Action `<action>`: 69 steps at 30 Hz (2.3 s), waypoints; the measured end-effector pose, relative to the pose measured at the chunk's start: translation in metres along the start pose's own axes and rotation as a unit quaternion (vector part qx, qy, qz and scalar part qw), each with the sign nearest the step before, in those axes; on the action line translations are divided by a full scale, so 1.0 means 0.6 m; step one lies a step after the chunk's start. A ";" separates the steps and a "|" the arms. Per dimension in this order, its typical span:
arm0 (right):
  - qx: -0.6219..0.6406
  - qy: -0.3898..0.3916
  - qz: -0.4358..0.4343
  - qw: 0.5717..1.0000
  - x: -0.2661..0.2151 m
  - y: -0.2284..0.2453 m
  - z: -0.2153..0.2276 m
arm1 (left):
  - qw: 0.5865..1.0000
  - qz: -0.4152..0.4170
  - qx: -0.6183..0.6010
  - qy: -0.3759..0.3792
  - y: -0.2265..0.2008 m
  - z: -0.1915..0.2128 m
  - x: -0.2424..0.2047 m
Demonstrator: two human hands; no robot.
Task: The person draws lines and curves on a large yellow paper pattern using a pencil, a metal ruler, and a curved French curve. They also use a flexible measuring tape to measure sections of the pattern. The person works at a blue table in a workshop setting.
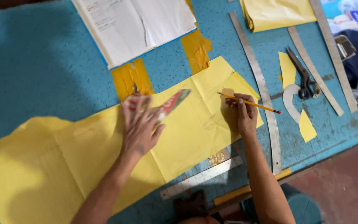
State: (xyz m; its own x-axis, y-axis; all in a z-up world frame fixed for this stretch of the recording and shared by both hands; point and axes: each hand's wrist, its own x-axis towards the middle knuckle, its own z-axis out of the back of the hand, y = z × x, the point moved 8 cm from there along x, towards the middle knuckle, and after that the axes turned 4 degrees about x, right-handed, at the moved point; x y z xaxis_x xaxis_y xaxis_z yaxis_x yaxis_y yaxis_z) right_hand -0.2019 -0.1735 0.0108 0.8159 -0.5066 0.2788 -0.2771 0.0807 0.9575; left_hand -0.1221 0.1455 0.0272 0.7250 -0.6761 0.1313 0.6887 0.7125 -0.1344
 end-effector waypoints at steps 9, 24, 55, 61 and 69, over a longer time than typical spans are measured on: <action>0.013 0.193 -0.046 0.980 -0.005 -0.004 0.023 | 0.924 0.358 0.079 -0.113 0.045 -0.040 -0.190; 0.040 0.401 -0.002 0.915 0.095 0.006 -0.099 | 0.828 0.560 0.011 -0.026 0.044 -0.048 -0.181; -0.036 0.404 -0.038 0.913 0.125 -0.075 -0.165 | 0.817 0.576 -0.008 0.034 0.033 -0.032 -0.168; -0.016 0.403 -0.026 0.915 0.124 -0.056 -0.164 | 0.816 0.576 -0.006 0.041 0.034 -0.032 -0.168; -0.021 0.416 -0.004 0.909 0.125 -0.066 -0.163 | 0.822 0.569 -0.006 0.014 0.034 -0.031 -0.168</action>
State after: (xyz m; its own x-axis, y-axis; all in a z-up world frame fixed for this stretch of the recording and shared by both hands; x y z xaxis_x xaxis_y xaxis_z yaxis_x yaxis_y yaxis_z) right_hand -0.0800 -0.1306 0.0012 0.9240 0.3160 0.2153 -0.2642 0.1204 0.9569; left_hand -0.1813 0.2247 -0.0068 0.8998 0.4223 -0.1098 -0.4355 0.8850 -0.1645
